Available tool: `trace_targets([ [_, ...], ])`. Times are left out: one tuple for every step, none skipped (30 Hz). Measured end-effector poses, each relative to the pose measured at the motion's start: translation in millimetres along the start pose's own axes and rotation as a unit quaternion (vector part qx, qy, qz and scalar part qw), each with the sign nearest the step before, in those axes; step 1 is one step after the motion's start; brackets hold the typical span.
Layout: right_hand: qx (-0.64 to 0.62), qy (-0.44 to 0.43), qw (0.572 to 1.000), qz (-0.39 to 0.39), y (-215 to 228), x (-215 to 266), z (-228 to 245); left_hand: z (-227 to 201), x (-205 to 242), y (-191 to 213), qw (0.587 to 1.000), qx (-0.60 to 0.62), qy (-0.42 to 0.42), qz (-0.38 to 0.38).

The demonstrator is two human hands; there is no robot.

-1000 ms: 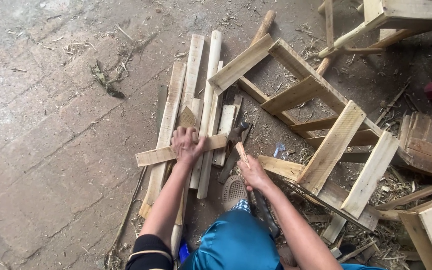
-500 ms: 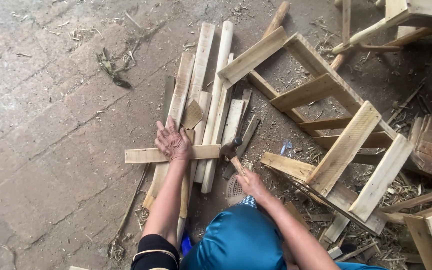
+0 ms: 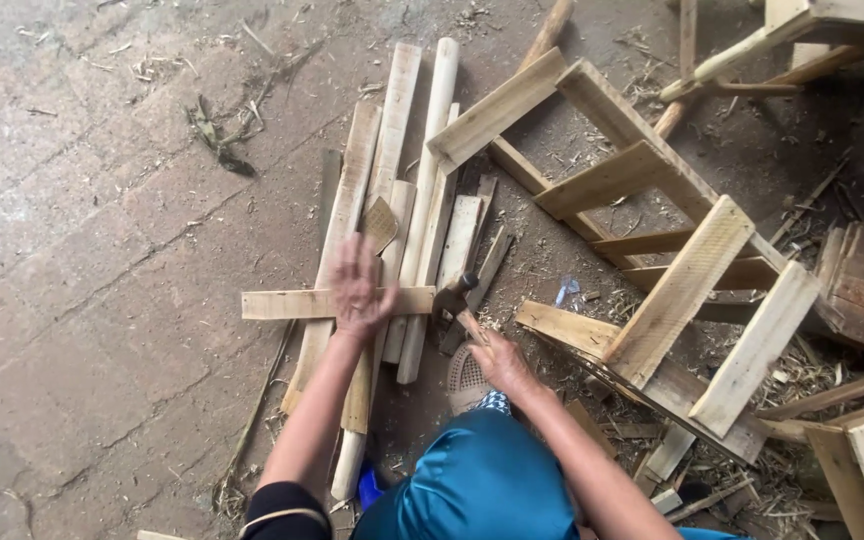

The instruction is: Assembling a small wooden chair by positioning slats and hammering nails into the frame.

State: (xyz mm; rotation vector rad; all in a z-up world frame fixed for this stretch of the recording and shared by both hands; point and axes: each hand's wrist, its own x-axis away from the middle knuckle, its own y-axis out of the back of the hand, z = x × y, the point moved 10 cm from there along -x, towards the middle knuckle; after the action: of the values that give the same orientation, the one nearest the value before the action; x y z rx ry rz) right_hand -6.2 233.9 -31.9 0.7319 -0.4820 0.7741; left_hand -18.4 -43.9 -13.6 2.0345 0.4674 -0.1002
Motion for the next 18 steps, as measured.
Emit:
trace_targets([
  [0.036,-0.031,0.999,0.003,0,-1,0,-15,5,-11,0.996,0.000,-0.036,0.083],
  [0.073,-0.061,0.995,0.006,0,-4,-2,-29,15,-23,0.984,0.000,-0.071,0.165],
  [0.108,-0.090,0.990,0.006,2,-8,-5,-40,22,-36,0.964,0.000,-0.108,0.245],
  [0.105,-0.103,0.989,0.013,0,-7,-8,-32,15,-32,0.974,0.056,-0.041,0.215],
  [0.107,-0.111,0.988,0.023,0,-9,-9,-22,8,-31,0.977,0.111,0.031,0.179],
  [0.110,-0.118,0.986,0.032,-1,-10,-11,-7,6,-28,0.971,0.165,0.102,0.142],
  [0.128,-0.087,0.988,0.026,-2,-12,-5,-3,5,-29,0.979,0.125,0.110,0.121],
  [0.145,-0.055,0.988,0.020,-2,-14,3,-4,0,-36,0.984,0.085,0.118,0.100],
  [0.166,-0.023,0.986,0.015,0,-16,12,-5,-4,-42,0.988,0.046,0.128,0.077],
  [0.157,-0.036,0.987,0.024,-2,-14,14,-4,-3,-49,0.987,0.026,0.144,0.064],
  [0.146,-0.052,0.987,0.033,-4,-8,16,-5,0,-57,0.986,0.008,0.159,0.054],
  [0.136,-0.069,0.987,0.042,-3,-3,19,-3,3,-64,0.984,-0.011,0.174,0.044],
  [0.146,-0.075,0.985,0.048,-2,0,25,-3,3,-68,0.985,-0.033,0.168,0.032],
  [0.156,-0.081,0.983,0.053,1,3,30,-3,1,-72,0.985,-0.054,0.161,0.019],
  [0.164,-0.088,0.981,0.059,0,8,35,-3,3,-74,0.985,-0.076,0.154,0.009],
  [0.172,-0.091,0.979,0.057,0,15,38,-3,5,-76,0.985,-0.078,0.153,0.006],
  [0.184,-0.091,0.977,0.053,0,19,41,-2,2,-78,0.985,-0.080,0.153,-0.001],
  [0.194,-0.091,0.975,0.049,-1,22,40,-1,-1,-79,0.985,-0.082,0.152,-0.009],
])
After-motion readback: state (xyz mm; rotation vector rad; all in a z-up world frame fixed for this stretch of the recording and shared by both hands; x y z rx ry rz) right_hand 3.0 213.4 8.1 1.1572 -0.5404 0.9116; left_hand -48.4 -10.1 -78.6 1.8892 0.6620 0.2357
